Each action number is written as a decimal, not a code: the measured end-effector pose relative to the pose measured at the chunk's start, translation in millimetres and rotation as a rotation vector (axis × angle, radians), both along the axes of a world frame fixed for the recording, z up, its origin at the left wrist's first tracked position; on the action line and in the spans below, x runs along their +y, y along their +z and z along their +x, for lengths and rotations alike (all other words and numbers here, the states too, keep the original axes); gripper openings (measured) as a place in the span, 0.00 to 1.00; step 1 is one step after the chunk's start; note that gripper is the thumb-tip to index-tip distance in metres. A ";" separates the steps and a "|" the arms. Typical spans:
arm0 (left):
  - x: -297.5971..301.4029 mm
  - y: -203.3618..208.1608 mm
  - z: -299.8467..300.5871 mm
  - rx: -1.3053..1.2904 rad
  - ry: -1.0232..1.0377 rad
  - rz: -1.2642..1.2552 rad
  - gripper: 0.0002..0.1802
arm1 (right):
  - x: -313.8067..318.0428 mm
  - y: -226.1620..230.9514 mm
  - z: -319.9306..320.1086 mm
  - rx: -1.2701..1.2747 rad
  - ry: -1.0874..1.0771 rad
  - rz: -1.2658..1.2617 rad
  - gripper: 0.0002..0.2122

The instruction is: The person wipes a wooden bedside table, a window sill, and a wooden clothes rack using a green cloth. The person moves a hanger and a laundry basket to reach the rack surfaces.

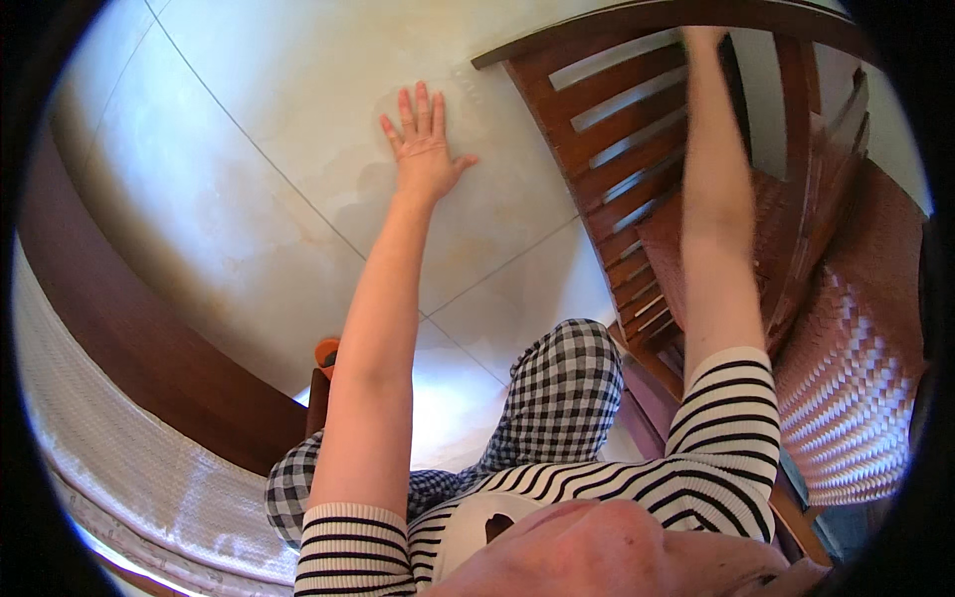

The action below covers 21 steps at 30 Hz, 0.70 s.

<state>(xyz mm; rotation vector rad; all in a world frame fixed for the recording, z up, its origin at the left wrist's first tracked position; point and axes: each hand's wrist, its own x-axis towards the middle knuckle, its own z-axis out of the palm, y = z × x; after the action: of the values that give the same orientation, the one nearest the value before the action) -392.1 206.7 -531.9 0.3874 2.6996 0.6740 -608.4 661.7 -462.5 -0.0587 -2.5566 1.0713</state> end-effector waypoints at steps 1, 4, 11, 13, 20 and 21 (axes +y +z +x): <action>0.8 -1.1 1.6 -0.021 -0.001 -0.045 0.64 | -22.0 -7.1 21.8 -0.032 -0.224 0.061 0.16; -6.1 -11.1 3.3 -0.058 0.001 -0.112 0.64 | -132.2 -53.7 78.9 0.200 -0.566 0.283 0.24; -37.5 -55.4 -2.0 -0.105 0.024 -0.272 0.65 | -277.2 -96.0 119.3 -0.109 0.026 -1.302 0.12; -45.4 -72.0 -5.0 -0.126 0.022 -0.335 0.64 | -290.0 -100.8 116.3 -0.110 -0.020 -0.951 0.11; -93.5 -116.7 -13.8 -0.149 0.170 -0.385 0.52 | -321.5 -91.4 198.2 -0.821 0.276 -0.547 0.17; -98.5 -114.8 -18.6 -0.176 0.220 -0.325 0.48 | -321.8 -83.0 217.4 -0.857 0.369 -0.636 0.18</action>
<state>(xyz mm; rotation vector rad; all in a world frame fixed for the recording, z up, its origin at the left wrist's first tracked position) -410.7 108.2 -646.7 -0.0485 2.6391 0.2962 -391.0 339.8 -545.5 -0.2664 -2.8320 2.3988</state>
